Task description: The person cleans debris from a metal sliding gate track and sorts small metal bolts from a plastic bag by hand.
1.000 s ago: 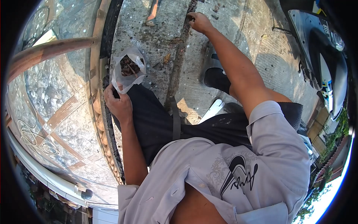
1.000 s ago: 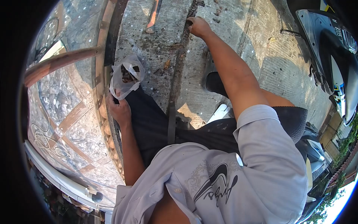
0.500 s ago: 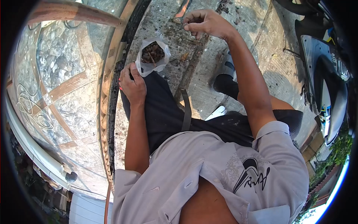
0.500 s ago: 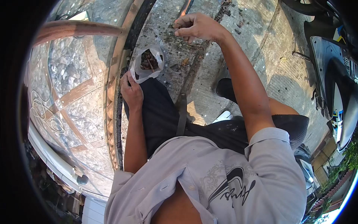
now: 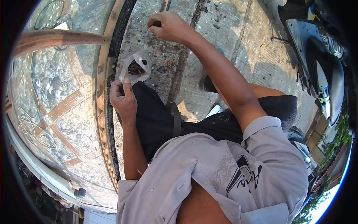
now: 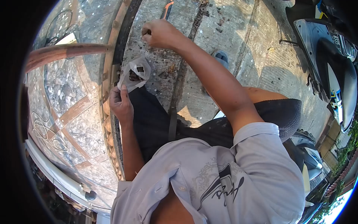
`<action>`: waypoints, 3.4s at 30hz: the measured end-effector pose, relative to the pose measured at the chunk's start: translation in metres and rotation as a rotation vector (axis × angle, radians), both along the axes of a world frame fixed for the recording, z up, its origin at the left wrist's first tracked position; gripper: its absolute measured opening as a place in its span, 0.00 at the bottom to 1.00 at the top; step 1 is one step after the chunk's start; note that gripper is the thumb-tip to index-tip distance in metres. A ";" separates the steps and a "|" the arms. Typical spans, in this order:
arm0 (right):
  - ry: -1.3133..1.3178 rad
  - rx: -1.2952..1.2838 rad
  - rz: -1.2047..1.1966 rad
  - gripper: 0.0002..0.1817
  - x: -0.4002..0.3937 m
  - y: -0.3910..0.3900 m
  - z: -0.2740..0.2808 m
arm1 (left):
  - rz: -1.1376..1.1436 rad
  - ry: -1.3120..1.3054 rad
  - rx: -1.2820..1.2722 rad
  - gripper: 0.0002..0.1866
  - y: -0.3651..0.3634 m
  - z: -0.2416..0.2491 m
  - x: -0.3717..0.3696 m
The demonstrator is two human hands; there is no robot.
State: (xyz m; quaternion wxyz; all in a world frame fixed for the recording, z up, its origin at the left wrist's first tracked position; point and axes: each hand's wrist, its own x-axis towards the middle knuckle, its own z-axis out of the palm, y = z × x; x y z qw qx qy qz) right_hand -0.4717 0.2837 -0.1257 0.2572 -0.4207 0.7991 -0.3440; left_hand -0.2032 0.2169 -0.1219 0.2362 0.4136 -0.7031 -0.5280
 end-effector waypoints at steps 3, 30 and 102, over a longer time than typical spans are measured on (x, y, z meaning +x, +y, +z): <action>0.266 0.325 -0.334 0.13 -0.052 0.052 -0.127 | -0.028 -0.011 -0.005 0.08 -0.003 0.001 -0.004; -0.380 -0.057 -0.636 0.12 -0.131 0.143 -0.136 | -0.025 0.147 0.549 0.07 0.017 0.016 -0.082; -0.374 -0.188 -0.147 0.17 -0.063 0.108 -0.050 | -0.188 0.195 0.794 0.16 0.053 -0.009 -0.218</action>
